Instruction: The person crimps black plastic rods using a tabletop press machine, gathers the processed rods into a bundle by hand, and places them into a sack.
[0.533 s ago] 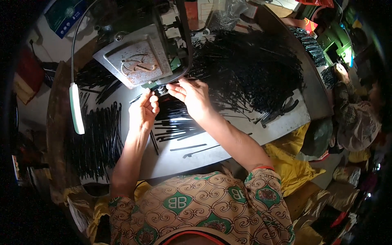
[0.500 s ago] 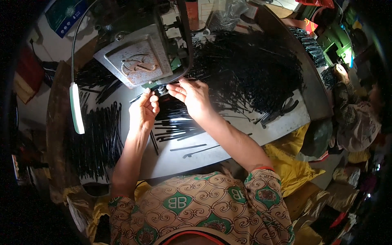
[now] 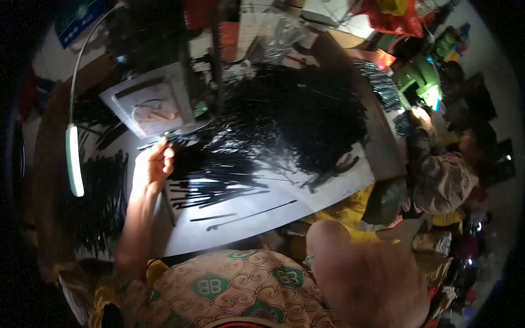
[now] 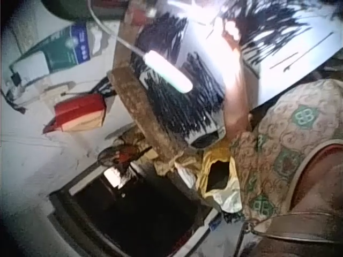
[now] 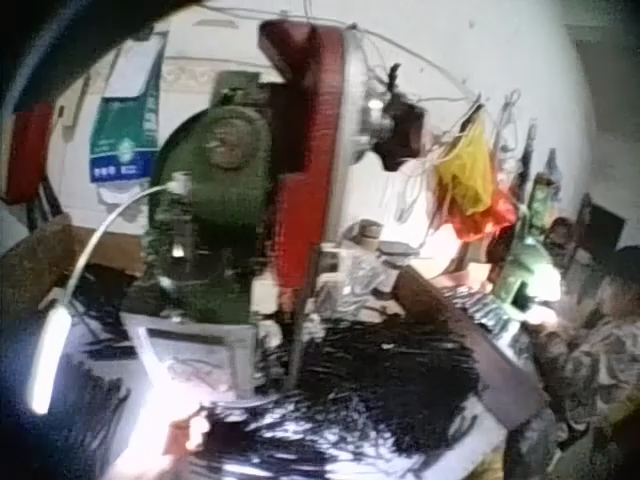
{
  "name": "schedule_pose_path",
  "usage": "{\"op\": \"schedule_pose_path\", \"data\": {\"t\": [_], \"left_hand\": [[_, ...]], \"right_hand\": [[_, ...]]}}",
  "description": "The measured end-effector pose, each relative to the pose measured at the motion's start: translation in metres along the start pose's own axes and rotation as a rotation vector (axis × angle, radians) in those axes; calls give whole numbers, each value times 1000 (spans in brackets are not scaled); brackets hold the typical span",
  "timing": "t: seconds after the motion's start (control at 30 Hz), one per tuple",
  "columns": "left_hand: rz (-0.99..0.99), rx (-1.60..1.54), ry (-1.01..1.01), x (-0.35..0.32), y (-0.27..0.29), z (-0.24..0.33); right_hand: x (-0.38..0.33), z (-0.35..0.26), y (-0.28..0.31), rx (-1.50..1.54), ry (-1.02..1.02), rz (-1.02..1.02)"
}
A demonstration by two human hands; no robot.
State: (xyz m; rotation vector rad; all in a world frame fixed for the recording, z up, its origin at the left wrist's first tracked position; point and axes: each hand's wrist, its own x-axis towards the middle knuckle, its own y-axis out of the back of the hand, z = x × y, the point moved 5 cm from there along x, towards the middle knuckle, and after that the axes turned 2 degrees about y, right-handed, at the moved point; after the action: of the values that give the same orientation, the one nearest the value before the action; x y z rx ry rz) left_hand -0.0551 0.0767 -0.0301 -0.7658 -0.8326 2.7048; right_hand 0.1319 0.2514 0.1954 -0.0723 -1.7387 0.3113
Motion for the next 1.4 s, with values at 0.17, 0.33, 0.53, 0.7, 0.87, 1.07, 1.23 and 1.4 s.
{"op": "schedule_pose_path", "data": {"t": [0.17,0.33,0.53,0.7,0.87,1.07,1.23,1.4], "left_hand": [[11,98,35,-21,-9,9],[-14,72,-13,-13,-13,0],[-106,46,-72,-4,4,-3],[-5,135,-63,-1,-4,-3],[25,142,22,-16,-1,2],[11,162,-30,-8,10,0],[41,208,-52,-12,1,0],[-16,285,-93,-14,-3,0]], "right_hand": [[-3,-56,-17,261,632,-179],[-10,-71,-25,-28,787,-140],[-6,-72,-23,-188,765,-130],[-4,-75,-26,-362,722,-206],[-1,-51,-1,-667,484,-155],[-31,67,131,-1290,-606,-291],[-93,106,168,-1477,-585,-926],[-110,122,166,-1631,-620,-1118]]}}
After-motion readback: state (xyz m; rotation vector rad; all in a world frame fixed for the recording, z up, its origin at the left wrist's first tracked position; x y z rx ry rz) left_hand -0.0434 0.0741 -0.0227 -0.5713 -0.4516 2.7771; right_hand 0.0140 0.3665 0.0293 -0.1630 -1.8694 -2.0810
